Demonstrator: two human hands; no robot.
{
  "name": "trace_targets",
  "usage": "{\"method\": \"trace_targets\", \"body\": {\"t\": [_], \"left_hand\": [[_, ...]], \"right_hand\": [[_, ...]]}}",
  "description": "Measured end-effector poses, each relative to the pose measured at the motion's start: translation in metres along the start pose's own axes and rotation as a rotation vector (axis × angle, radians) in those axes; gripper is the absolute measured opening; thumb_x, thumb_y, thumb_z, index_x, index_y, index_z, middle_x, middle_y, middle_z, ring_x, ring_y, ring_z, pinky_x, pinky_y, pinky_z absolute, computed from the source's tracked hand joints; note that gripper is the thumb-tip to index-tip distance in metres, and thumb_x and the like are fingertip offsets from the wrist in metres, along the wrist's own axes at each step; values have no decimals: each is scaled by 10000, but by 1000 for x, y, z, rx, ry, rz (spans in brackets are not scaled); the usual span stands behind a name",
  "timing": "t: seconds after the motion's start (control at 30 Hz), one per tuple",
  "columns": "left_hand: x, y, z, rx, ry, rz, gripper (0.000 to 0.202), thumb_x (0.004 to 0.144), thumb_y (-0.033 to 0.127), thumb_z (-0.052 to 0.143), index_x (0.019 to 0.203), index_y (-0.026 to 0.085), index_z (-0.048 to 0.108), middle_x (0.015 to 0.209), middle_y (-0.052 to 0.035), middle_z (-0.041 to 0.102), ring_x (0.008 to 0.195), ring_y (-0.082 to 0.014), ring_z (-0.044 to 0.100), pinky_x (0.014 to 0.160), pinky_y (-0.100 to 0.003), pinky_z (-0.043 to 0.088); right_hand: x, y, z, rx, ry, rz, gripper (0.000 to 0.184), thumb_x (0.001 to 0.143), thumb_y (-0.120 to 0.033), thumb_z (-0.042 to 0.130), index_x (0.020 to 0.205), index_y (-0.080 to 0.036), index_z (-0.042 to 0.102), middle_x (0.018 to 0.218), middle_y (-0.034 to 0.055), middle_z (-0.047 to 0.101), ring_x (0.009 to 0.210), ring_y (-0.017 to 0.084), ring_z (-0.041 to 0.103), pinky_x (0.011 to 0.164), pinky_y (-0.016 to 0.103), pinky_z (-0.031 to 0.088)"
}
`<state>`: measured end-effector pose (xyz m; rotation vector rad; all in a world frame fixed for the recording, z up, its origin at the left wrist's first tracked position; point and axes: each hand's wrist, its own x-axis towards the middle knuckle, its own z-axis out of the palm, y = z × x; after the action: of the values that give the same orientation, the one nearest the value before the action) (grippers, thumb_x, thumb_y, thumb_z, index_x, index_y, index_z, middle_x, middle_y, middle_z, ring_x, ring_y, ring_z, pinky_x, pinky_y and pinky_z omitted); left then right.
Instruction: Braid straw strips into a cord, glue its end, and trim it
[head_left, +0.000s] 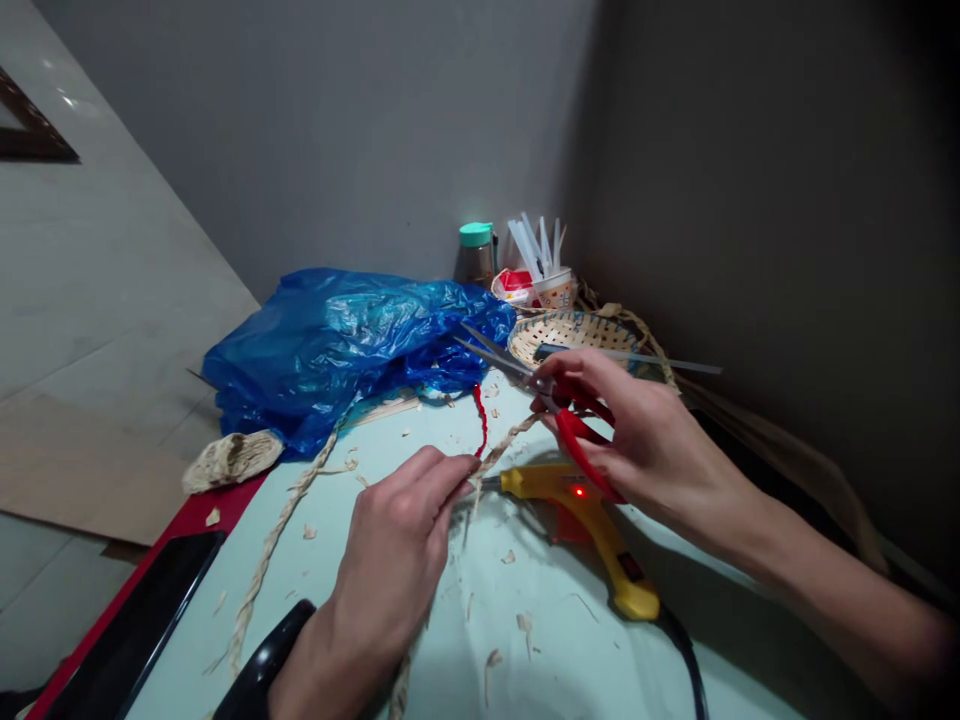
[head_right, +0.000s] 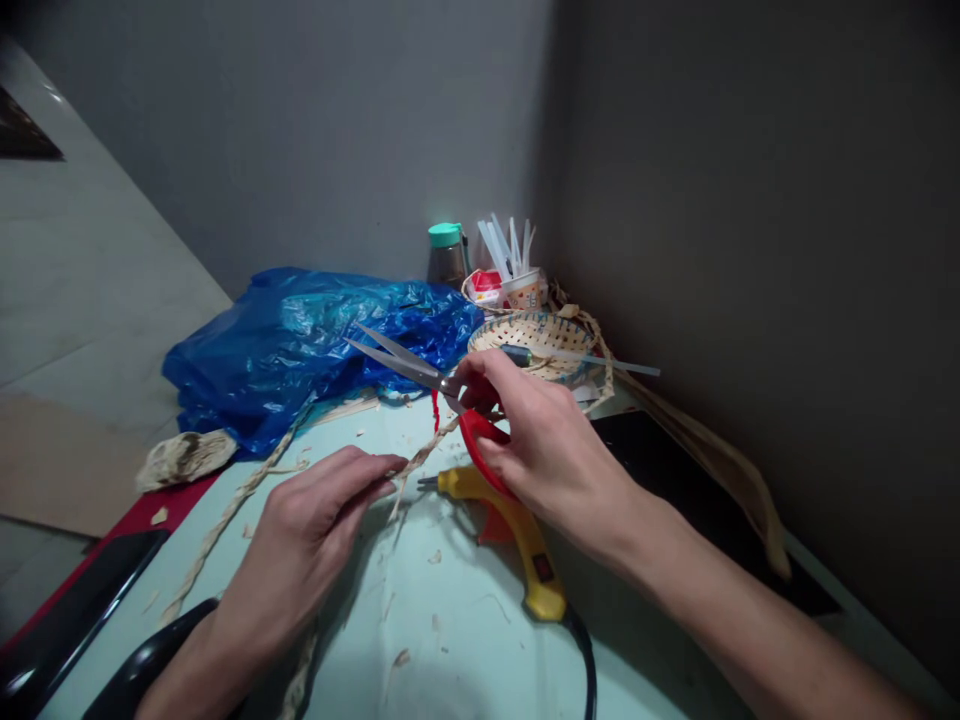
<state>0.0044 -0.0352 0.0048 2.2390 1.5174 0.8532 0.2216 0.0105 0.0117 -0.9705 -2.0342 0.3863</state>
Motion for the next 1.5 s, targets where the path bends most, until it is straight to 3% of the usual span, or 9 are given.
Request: {"method": "trace_targets", "body": {"t": [0.1, 0.27, 0.37, 0.5, 0.63, 0.8, 1.0, 1.3, 1.5], "left_hand": [[0, 4, 2, -202, -120, -122, 214, 931, 212, 485, 917, 174, 695, 839, -53, 688, 769, -174, 622, 723, -274, 437], [1, 6, 3, -1035, -392, -473, 115, 883, 247, 562, 831, 160, 617, 647, -16, 653, 454, -79, 511, 505, -199, 362], [1, 4, 2, -1356, -325, -538, 100, 875, 210, 579, 841, 133, 634, 611, -29, 644, 424, -64, 509, 469, -173, 323], [3, 4, -3, -1584, -120, -522, 91, 852, 106, 574, 837, 121, 663, 603, -32, 624, 458, -75, 514, 500, -183, 373], [6, 6, -8, -1641, 32, -527, 92, 820, 80, 598, 792, 84, 686, 599, -37, 605, 457, -62, 487, 481, -172, 368], [7, 6, -11, -1642, 194, -514, 103, 766, 43, 636, 810, 69, 726, 685, -51, 640, 502, -55, 486, 491, -164, 394], [0, 7, -9, -1624, 154, -480, 187, 825, 68, 622, 938, 109, 765, 783, -52, 668, 606, -66, 549, 606, -162, 463], [-2, 13, -2, -1582, 78, -533, 94, 819, 115, 674, 848, 97, 762, 769, -44, 632, 631, -57, 513, 628, -145, 452], [-6, 13, 1, -1469, 98, -582, 134, 825, 148, 692, 931, 158, 773, 725, -13, 593, 665, -67, 508, 672, -147, 454]], "right_hand": [[-1, -2, 1, -11, 42, -82, 391, 787, -2, 531, 1123, -201, 515, 1012, 17, 629, 884, 141, 615, 763, 239, 496], [-3, 2, 9, -218, 86, -151, 286, 862, -78, 499, 1137, -144, 542, 999, 82, 636, 915, 220, 599, 781, 351, 502], [-3, 6, 7, -260, 137, -134, 316, 874, -107, 494, 1186, -130, 539, 1048, 112, 639, 947, 246, 604, 787, 371, 509], [-4, 6, -4, -284, 329, -87, 465, 820, -113, 570, 1277, -171, 511, 1100, 83, 641, 931, 225, 630, 797, 332, 513], [-4, -4, -7, -400, 400, -175, 374, 816, -138, 587, 1191, -132, 588, 941, 68, 639, 828, 197, 608, 753, 306, 510], [-5, -13, 13, -544, 111, -396, 381, 799, -186, 559, 1157, -57, 573, 872, 113, 588, 795, 243, 511, 684, 380, 484], [-9, -10, 19, -641, 94, -414, 393, 791, -146, 570, 1177, -69, 561, 842, 112, 568, 772, 244, 479, 674, 393, 482], [-12, -12, 20, -663, 133, -425, 370, 819, -129, 588, 1180, -50, 578, 817, 116, 596, 760, 243, 480, 670, 388, 464], [-17, -11, 20, -690, 107, -409, 364, 872, -113, 563, 1228, -39, 572, 799, 98, 607, 725, 220, 492, 657, 368, 444]]}}
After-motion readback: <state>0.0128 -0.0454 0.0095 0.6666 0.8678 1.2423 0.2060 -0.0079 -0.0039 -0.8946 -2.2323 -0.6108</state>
